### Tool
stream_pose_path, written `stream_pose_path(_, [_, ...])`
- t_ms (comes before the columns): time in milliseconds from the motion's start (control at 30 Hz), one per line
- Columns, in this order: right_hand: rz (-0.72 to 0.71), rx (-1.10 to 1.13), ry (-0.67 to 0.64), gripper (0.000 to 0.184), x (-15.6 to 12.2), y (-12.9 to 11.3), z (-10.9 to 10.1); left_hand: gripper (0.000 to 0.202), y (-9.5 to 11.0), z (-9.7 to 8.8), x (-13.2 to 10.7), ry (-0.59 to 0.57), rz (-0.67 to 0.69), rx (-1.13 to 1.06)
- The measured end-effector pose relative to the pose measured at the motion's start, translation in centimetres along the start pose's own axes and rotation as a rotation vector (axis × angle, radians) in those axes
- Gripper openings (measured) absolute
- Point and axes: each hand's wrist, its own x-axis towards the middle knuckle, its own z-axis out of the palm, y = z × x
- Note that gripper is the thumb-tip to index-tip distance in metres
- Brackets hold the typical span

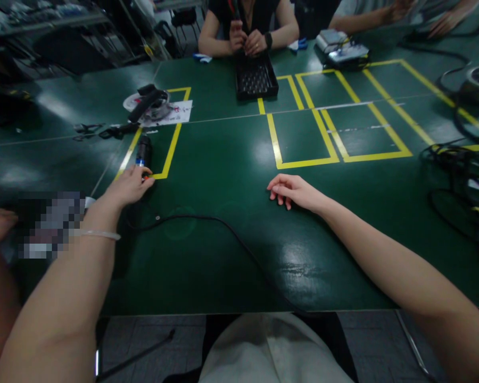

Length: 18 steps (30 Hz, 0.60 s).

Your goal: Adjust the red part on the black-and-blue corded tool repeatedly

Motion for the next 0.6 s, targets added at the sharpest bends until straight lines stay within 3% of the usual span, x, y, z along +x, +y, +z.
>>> stream_pose_path(133, [-0.001,-0.008,-0.006,0.006,0.0,0.1,0.0,0.044,-0.3,-0.1,0.3,-0.103,-0.067,0.071])
stream_pose_path(467, [-0.018,0.003,-0.007,0.007,0.1,0.3,0.1,0.046,0.0,0.0,0.2,-0.093,-0.129,0.113])
stream_pose_path(600, [-0.025,0.001,-0.005,0.007,0.0,0.2,0.1,0.043,1.0,-0.4,-0.5,-0.071,-0.133,0.118])
